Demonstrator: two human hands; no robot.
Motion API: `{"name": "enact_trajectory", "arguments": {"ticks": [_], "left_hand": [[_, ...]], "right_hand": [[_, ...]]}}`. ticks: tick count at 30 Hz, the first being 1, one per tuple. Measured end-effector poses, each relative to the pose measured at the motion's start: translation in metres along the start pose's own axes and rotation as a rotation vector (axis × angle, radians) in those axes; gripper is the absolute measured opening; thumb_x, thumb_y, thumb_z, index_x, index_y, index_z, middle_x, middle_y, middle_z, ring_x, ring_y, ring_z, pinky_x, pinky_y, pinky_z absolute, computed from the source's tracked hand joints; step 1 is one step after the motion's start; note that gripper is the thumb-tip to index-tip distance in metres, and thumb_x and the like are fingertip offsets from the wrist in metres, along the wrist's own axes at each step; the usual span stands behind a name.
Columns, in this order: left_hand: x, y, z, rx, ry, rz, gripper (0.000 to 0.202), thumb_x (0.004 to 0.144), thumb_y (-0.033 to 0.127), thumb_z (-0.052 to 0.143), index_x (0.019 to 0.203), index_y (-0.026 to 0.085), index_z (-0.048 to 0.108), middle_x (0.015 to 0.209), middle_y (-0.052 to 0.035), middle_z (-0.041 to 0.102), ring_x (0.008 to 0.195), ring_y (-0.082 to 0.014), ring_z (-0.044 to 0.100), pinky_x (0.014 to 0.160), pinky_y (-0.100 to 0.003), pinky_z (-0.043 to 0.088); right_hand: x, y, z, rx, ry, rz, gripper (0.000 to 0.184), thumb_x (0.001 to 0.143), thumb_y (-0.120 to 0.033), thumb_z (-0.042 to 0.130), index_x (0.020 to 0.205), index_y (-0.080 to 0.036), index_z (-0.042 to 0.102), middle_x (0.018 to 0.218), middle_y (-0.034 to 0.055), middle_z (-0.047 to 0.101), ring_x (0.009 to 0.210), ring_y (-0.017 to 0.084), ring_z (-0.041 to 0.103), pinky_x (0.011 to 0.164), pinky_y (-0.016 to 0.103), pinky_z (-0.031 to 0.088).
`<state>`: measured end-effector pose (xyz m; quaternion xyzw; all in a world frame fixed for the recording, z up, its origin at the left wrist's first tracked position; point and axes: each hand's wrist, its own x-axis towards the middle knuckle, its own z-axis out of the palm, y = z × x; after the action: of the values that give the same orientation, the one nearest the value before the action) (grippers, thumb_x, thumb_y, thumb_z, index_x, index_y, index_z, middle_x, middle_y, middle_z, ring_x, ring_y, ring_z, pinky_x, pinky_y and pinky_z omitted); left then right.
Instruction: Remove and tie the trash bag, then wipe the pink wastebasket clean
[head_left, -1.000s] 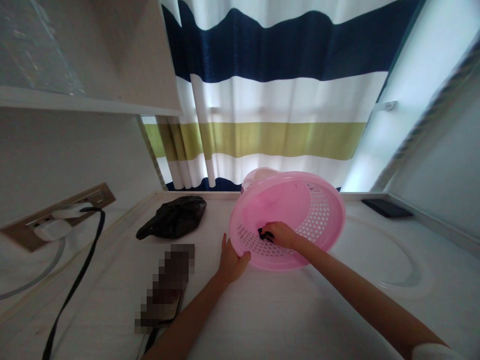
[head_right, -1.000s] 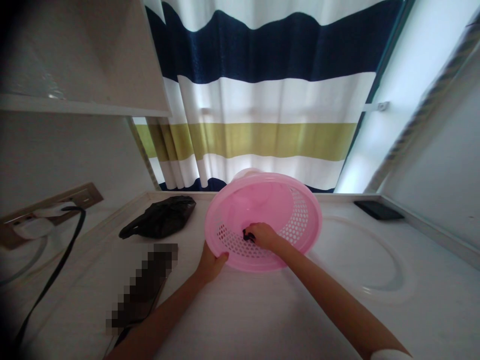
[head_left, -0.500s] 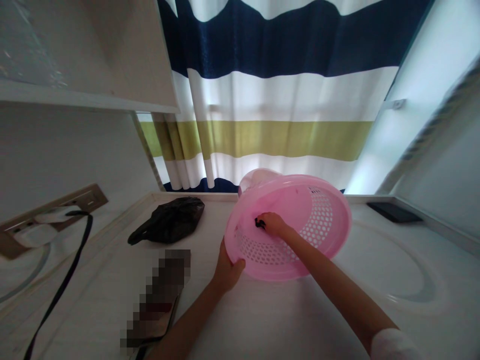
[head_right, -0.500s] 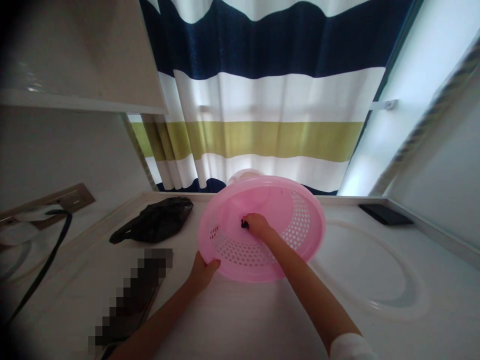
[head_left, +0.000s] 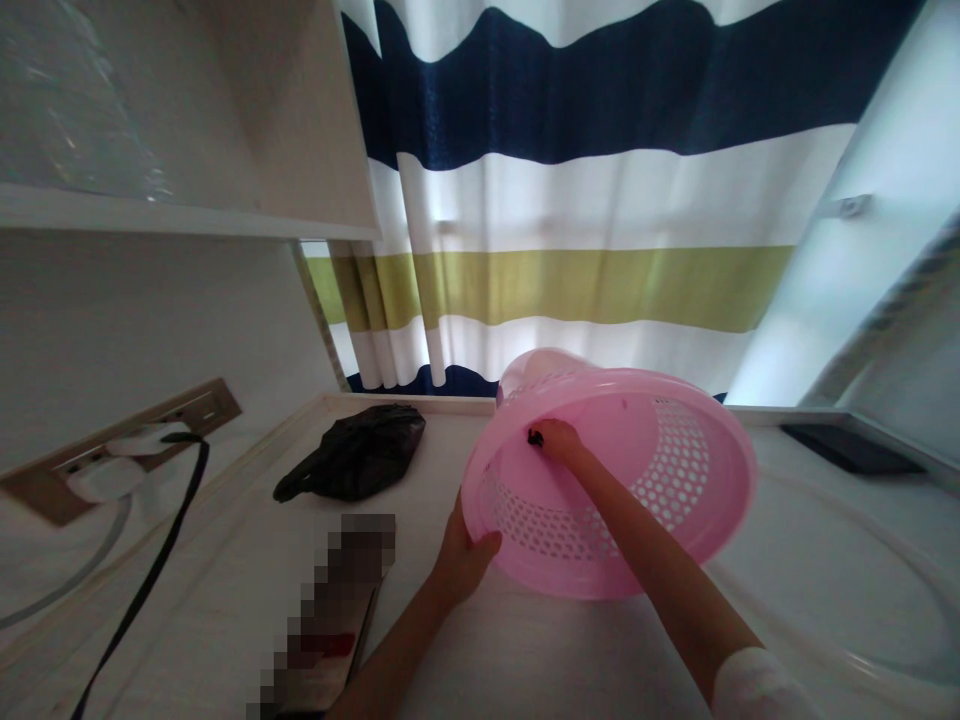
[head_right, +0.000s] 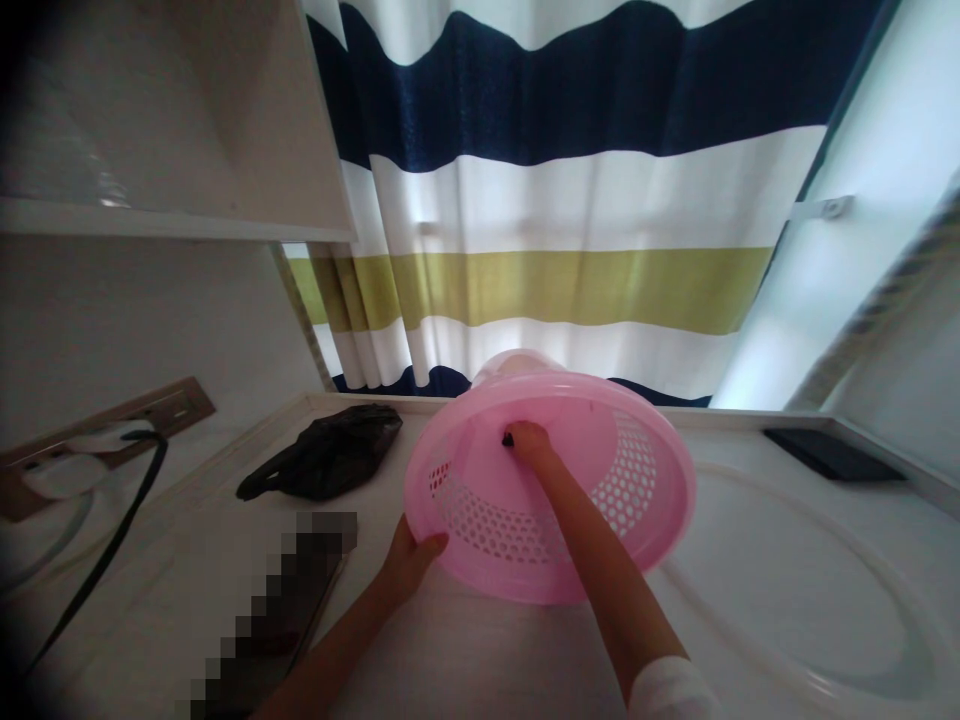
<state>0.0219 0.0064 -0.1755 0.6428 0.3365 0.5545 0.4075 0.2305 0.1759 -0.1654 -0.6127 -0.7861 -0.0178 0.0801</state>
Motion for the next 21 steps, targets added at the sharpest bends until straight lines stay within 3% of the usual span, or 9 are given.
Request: {"name": "enact_trajectory", "arguments": {"ticks": [4, 8, 16, 21], "left_hand": [[-0.004, -0.001, 0.005, 0.138, -0.016, -0.007, 0.067, 0.067, 0.037, 0.058, 0.123, 0.019, 0.026, 0.126, -0.0116, 0.039, 0.117, -0.0249, 0.036, 0.098, -0.044, 0.029], [-0.01, 0.003, 0.013, 0.414, -0.176, 0.018, 0.089, 0.046, 0.04, 0.073, 0.122, 0.018, 0.031, 0.125, -0.012, 0.041, 0.117, -0.0294, 0.035, 0.1, -0.047, 0.023], [-0.014, 0.002, 0.014, 0.609, -0.212, 0.067, 0.068, 0.057, 0.032, 0.065, 0.118, 0.019, 0.039, 0.122, -0.0101, 0.045, 0.117, -0.0284, 0.035, 0.101, -0.048, 0.022], [-0.014, 0.002, 0.017, 0.588, -0.183, 0.139, 0.065, 0.058, 0.031, 0.063, 0.117, 0.019, 0.04, 0.121, -0.0107, 0.045, 0.118, -0.0302, 0.034, 0.099, -0.053, 0.021]], "right_hand": [[-0.001, 0.0, 0.006, 0.018, 0.014, 0.057, 0.024, 0.076, -0.023, 0.044, 0.094, -0.022, 0.06, 0.096, 0.006, 0.06, 0.088, 0.018, 0.052, 0.075, 0.026, 0.037], [-0.005, -0.002, 0.01, 0.037, 0.048, 0.092, 0.025, 0.08, -0.026, 0.039, 0.094, -0.021, 0.06, 0.096, 0.0072, 0.06, 0.088, 0.018, 0.052, 0.073, 0.027, 0.037], [-0.02, -0.01, 0.002, 0.027, 0.04, 0.011, 0.025, 0.08, -0.026, 0.04, 0.094, -0.02, 0.06, 0.095, 0.0077, 0.061, 0.085, 0.017, 0.054, 0.073, 0.027, 0.037], [-0.055, -0.018, -0.014, -0.002, -0.009, -0.11, 0.021, 0.074, -0.024, 0.047, 0.088, -0.02, 0.062, 0.09, 0.0069, 0.062, 0.083, 0.018, 0.055, 0.071, 0.027, 0.037]]}}
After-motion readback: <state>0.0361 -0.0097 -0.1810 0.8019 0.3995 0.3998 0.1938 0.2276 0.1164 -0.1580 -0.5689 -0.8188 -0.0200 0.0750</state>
